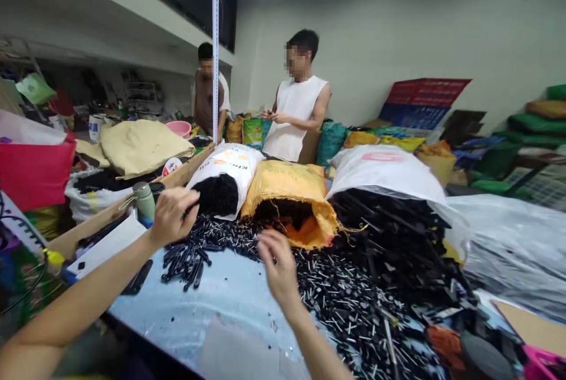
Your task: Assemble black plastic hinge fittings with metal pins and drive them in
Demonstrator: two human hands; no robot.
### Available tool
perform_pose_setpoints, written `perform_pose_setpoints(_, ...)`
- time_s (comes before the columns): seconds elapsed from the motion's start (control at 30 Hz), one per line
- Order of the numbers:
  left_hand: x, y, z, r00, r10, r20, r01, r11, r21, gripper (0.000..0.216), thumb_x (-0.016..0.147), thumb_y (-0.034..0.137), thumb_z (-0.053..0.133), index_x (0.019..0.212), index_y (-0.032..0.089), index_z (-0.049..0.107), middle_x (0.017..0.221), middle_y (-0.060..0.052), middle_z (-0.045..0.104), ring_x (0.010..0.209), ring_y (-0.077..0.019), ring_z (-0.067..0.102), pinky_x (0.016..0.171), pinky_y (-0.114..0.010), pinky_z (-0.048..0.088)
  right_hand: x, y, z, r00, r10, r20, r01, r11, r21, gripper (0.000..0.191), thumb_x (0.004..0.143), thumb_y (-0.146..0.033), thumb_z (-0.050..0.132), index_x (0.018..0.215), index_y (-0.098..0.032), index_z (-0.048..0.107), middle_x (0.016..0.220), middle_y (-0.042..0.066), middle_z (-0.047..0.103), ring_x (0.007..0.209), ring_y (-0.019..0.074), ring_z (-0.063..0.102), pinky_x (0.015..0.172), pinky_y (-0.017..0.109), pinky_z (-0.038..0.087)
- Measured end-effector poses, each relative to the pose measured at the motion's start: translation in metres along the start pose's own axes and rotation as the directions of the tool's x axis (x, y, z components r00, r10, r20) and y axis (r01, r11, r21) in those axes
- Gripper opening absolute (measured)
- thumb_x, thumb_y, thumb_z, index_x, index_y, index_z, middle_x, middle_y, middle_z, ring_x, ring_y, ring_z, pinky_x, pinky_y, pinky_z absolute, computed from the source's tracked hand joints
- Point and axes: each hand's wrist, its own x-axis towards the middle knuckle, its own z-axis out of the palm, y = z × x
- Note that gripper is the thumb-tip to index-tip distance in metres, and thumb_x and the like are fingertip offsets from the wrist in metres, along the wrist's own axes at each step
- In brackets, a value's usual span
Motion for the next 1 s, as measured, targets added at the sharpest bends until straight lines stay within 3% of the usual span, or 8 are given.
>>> perform_pose_setpoints(0.13, 0.113, 0.001, 0.051, 0.924, -0.378, 0.063, 0.375, 0.925, 0.05, 0.069, 0.085, 0.043, 0.048, 0.143, 0.014, 0.025, 0.142, -0.02, 0.032, 0.131, -0.0383, 0.03, 0.104, -0.054, 0.028, -0.091, 0.043, 0.018, 0.963, 0.214, 0.165, -0.213, 0.977, -0.024, 0.033, 0.088, -0.04, 0.048, 0.092, -0.016, 0.07, 0.101, 0.012, 0.062, 0.084, 0.0163, 0.063, 0.062, 0.022, 0.053)
perform_pose_setpoints(0.23, 0.203, 0.034, 0.093, 0.956, -0.213, 0.202, 0.201, 0.977, 0.076, 0.089, 0.075, 0.053, 0.058, 0.146, 0.023, 0.014, 0.153, -0.016, 0.003, 0.137, -0.0434, 0.005, 0.105, -0.063, 0.012, -0.159, 0.066, 0.007, 0.925, 0.356, 0.133, -0.348, 0.934, -0.079, 0.035, 0.087, -0.044, 0.048, 0.093, -0.018, 0.07, 0.1, 0.012, 0.063, 0.079, 0.0163, 0.064, 0.061, 0.022, 0.054)
perform_pose_setpoints(0.37, 0.29, 0.108, 0.12, 0.995, 0.036, 0.094, -0.038, 0.999, 0.017, 0.085, 0.076, 0.058, 0.053, 0.145, 0.032, 0.01, 0.154, -0.003, -0.002, 0.138, -0.0368, -0.014, 0.104, -0.062, -0.013, -0.226, 0.096, -0.013, 0.904, 0.427, 0.034, -0.421, 0.899, -0.12, 0.034, 0.087, -0.046, 0.047, 0.093, -0.022, 0.071, 0.096, 0.01, 0.065, 0.066, 0.0151, 0.065, 0.053, 0.02, 0.053)
perform_pose_setpoints(0.5, 0.322, 0.142, 0.14, 0.995, -0.09, 0.038, 0.095, 0.987, -0.132, 0.085, 0.075, 0.06, 0.052, 0.145, 0.03, 0.014, 0.153, -0.004, 0.01, 0.138, -0.0365, -0.013, 0.105, -0.06, -0.011, -0.267, 0.114, -0.027, 0.931, 0.346, -0.117, -0.365, 0.884, -0.293, 0.032, 0.088, -0.046, 0.046, 0.088, -0.025, 0.071, 0.088, 0.007, 0.067, 0.062, 0.0169, 0.065, 0.048, 0.022, 0.052)
perform_pose_setpoints(0.63, 0.268, 0.096, 0.194, 0.97, -0.217, 0.112, 0.244, 0.885, -0.396, 0.06, 0.085, 0.056, 0.041, 0.129, 0.017, 0.045, 0.127, -0.013, 0.051, 0.127, -0.0295, 0.037, 0.103, -0.046, 0.027, -0.267, 0.09, -0.047, 0.949, 0.298, 0.101, -0.226, 0.87, -0.438, 0.026, 0.091, -0.033, 0.045, 0.103, -0.024, 0.065, 0.1, 0.008, 0.065, 0.092, 0.0203, 0.063, 0.077, 0.031, 0.054)
perform_pose_setpoints(0.8, 0.076, 0.018, 0.238, 0.854, -0.381, 0.356, 0.478, 0.844, -0.244, 0.048, 0.09, 0.05, 0.036, 0.077, 0.01, 0.06, 0.073, -0.005, 0.063, 0.079, -0.0143, 0.054, 0.081, -0.029, 0.041, -0.261, 0.076, -0.051, 0.902, 0.37, 0.223, -0.196, 0.81, -0.553, 0.031, 0.09, -0.034, 0.046, 0.115, -0.021, 0.059, 0.112, 0.013, 0.06, 0.101, 0.0255, 0.055, 0.084, 0.045, 0.046)
perform_pose_setpoints(0.9, 0.009, -0.021, 0.25, 0.765, -0.543, 0.346, 0.59, 0.807, -0.039, 0.041, 0.091, 0.044, 0.037, 0.088, 0.009, 0.059, 0.09, -0.006, 0.064, 0.089, -0.0152, 0.05, 0.09, -0.03, 0.036, -0.273, 0.082, -0.051, 0.902, 0.371, 0.22, -0.197, 0.808, -0.554, 0.037, 0.089, -0.034, 0.047, 0.123, -0.021, 0.054, 0.119, 0.014, 0.056, 0.108, 0.0293, 0.052, 0.09, 0.053, 0.04)
perform_pose_setpoints(1.0, 0.019, -0.057, 0.282, 0.714, -0.619, 0.327, 0.61, 0.779, 0.142, 0.044, 0.091, 0.04, 0.036, 0.113, 0.005, 0.051, 0.121, -0.013, 0.053, 0.112, -0.0236, 0.043, 0.099, -0.037, 0.03, -0.289, 0.09, -0.051, 0.932, 0.327, 0.155, -0.202, 0.827, -0.524, 0.038, 0.089, -0.031, 0.048, 0.126, -0.024, 0.052, 0.119, 0.012, 0.057, 0.11, 0.0309, 0.053, 0.096, 0.059, 0.034)
